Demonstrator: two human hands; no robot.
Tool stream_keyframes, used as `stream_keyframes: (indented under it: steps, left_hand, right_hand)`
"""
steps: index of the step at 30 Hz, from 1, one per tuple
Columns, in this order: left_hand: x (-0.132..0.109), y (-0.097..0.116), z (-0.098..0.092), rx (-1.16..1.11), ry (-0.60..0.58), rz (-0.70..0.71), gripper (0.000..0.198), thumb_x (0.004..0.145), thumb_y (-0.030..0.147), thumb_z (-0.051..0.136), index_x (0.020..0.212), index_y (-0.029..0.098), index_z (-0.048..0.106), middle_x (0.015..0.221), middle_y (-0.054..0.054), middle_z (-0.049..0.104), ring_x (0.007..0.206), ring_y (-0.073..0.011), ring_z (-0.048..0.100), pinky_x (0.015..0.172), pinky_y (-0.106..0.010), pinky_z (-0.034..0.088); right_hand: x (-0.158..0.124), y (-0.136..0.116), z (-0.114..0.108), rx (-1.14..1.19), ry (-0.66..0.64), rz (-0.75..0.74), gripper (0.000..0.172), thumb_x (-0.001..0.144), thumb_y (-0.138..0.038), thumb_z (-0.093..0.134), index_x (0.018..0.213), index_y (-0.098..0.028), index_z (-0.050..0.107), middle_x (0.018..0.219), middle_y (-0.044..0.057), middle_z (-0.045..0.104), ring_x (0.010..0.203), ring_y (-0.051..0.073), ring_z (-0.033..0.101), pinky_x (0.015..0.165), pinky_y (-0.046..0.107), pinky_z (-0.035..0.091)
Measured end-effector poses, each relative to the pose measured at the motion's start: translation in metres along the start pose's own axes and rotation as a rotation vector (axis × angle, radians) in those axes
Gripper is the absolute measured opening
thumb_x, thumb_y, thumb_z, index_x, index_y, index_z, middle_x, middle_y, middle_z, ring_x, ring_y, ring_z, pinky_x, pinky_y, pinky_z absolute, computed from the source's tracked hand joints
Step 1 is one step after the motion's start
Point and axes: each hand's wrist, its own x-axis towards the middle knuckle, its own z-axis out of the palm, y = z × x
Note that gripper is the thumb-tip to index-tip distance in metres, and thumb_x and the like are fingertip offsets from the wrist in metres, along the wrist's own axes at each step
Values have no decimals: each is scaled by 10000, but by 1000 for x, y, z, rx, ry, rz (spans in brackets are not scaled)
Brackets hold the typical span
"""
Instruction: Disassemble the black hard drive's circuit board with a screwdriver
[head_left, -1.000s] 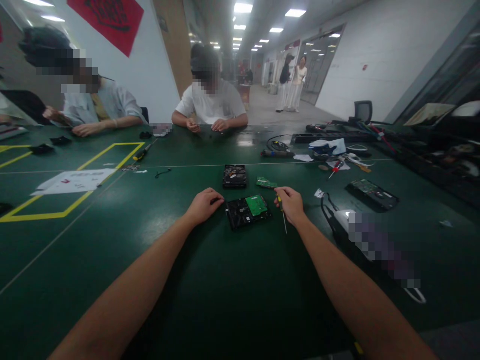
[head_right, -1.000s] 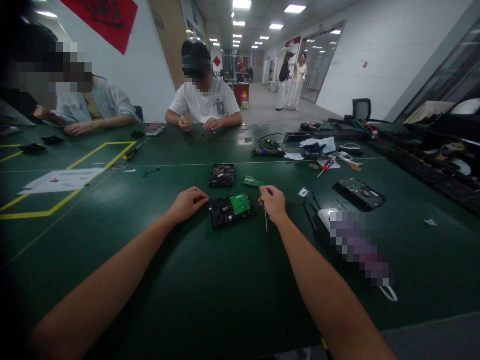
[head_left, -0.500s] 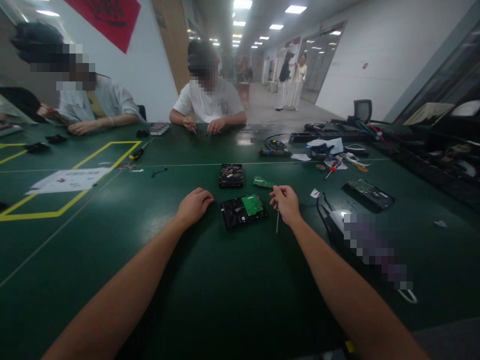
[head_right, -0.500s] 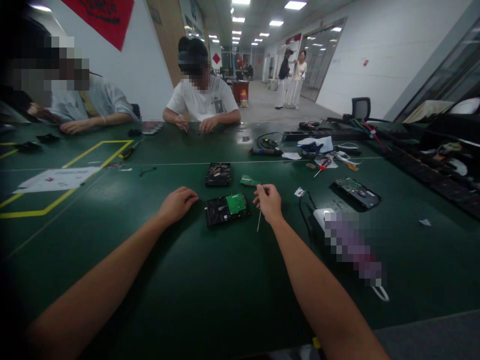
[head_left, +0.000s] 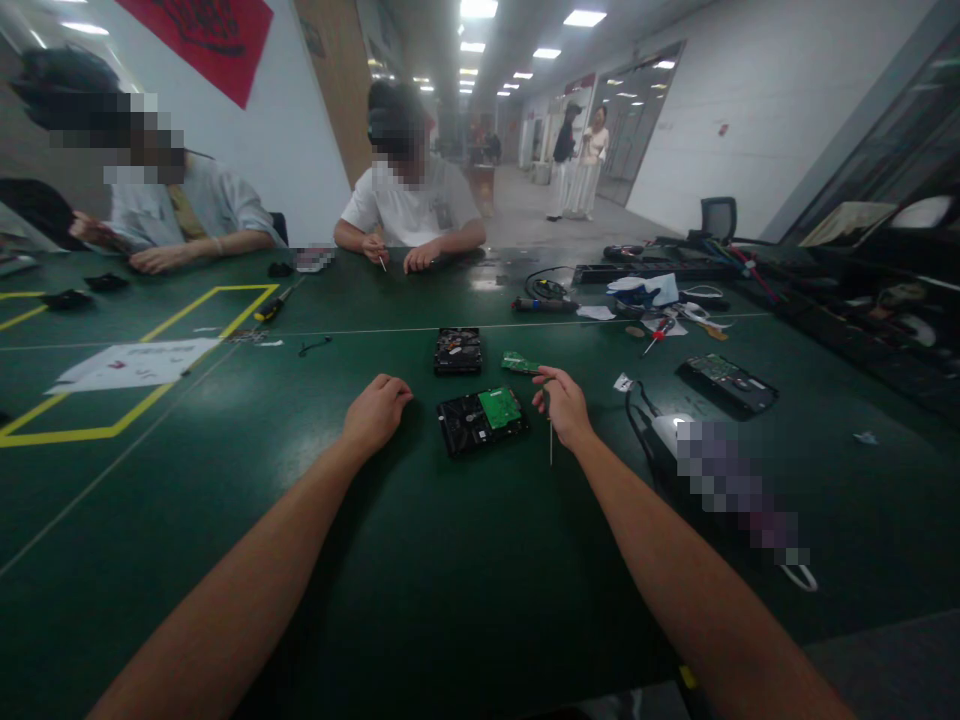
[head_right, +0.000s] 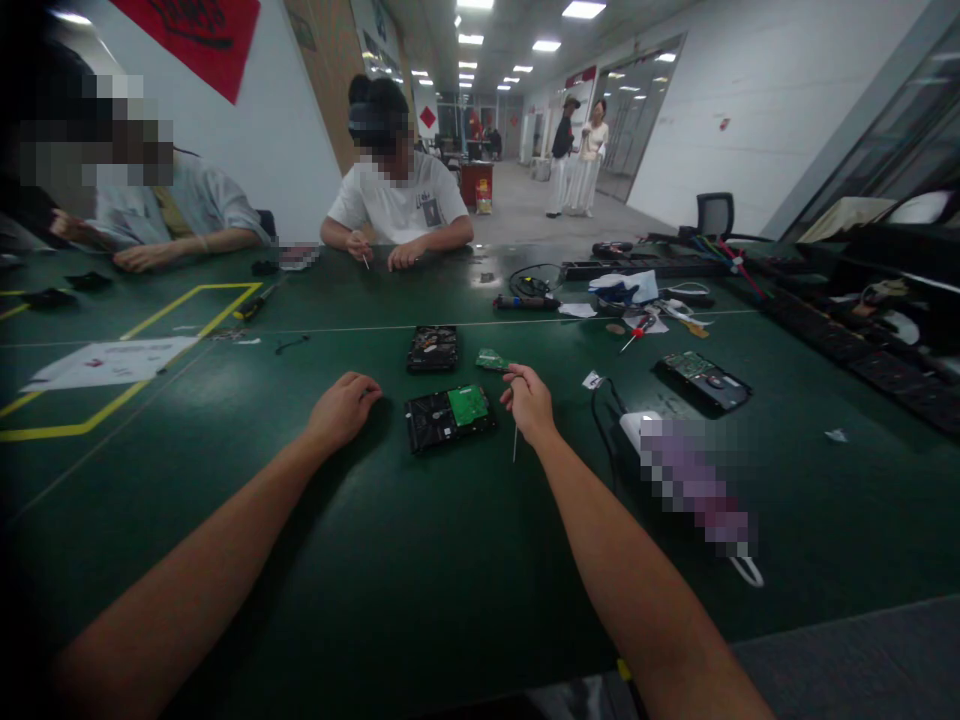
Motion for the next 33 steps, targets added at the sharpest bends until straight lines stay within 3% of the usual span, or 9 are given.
stream_keyframes:
  steps: [3,11,16,18,20,22,26,29,33]
  left_hand:
    - [1,2,0,-27,51,-28,218,1011,311,479,1031,208,670,1108,-100,672,981,-264,657,868,-357,518]
    - [0,22,-4,-90,189,-37,185,1015,265,492,1095,207,648,1139,-98,695,1016,-258,657,883,-350,514]
    - [-3,58,-12,-211,304,159,103,984,240,581,1040,216,665,1021,-72,691,986,-243,645,884,-348,520]
    - [-2,79,-14,-249,312,207,64,970,218,613,1005,218,667,1012,-65,682,975,-235,635,863,-342,522]
    - [1,102,-14,-294,287,252,64,965,181,618,961,216,672,1014,-61,678,987,-229,629,875,-341,519]
    - [6,124,-14,-357,253,282,85,957,149,623,946,212,679,1016,-56,683,985,-220,633,882,-337,516]
    - [10,158,-15,-497,150,356,116,964,133,611,980,202,703,1009,-51,702,953,-199,654,857,-315,514]
    - [8,167,-17,-596,57,355,102,970,173,620,971,212,714,964,-33,727,902,-186,666,856,-318,513]
    - [6,164,-11,-846,-81,234,61,945,223,655,955,189,704,877,-23,728,793,-163,667,764,-295,526]
  right_hand:
    - [1,-1,0,-31,3,-1,375,833,-341,568,1170,-207,663,1052,50,715,633,123,645,527,255,478]
    - [1,0,0,-72,47,23,335,783,-371,687,1076,-209,690,614,-39,614,512,132,547,458,233,398]
    - [-3,-4,-2,32,27,22,282,755,-378,727,970,-208,663,636,-34,611,490,108,498,417,222,341]
    - [-6,-8,-2,87,1,23,288,726,-361,749,952,-208,658,768,-2,664,543,105,531,409,214,341]
    - [-10,-14,-2,136,-33,21,317,705,-360,781,957,-210,659,931,32,700,638,116,585,408,201,348]
    - [-16,-20,-1,170,-84,31,338,719,-382,804,977,-209,673,938,33,698,640,112,579,400,192,335]
    - [-31,-35,2,208,-267,91,314,779,-442,832,927,-204,690,665,-39,578,501,76,450,377,183,282]
    - [-40,-46,4,225,-342,82,332,753,-442,872,925,-207,713,645,-51,541,503,76,429,371,188,290]
    - [-49,-58,9,229,-378,52,335,737,-400,892,971,-216,737,780,-28,618,516,60,440,379,193,308]
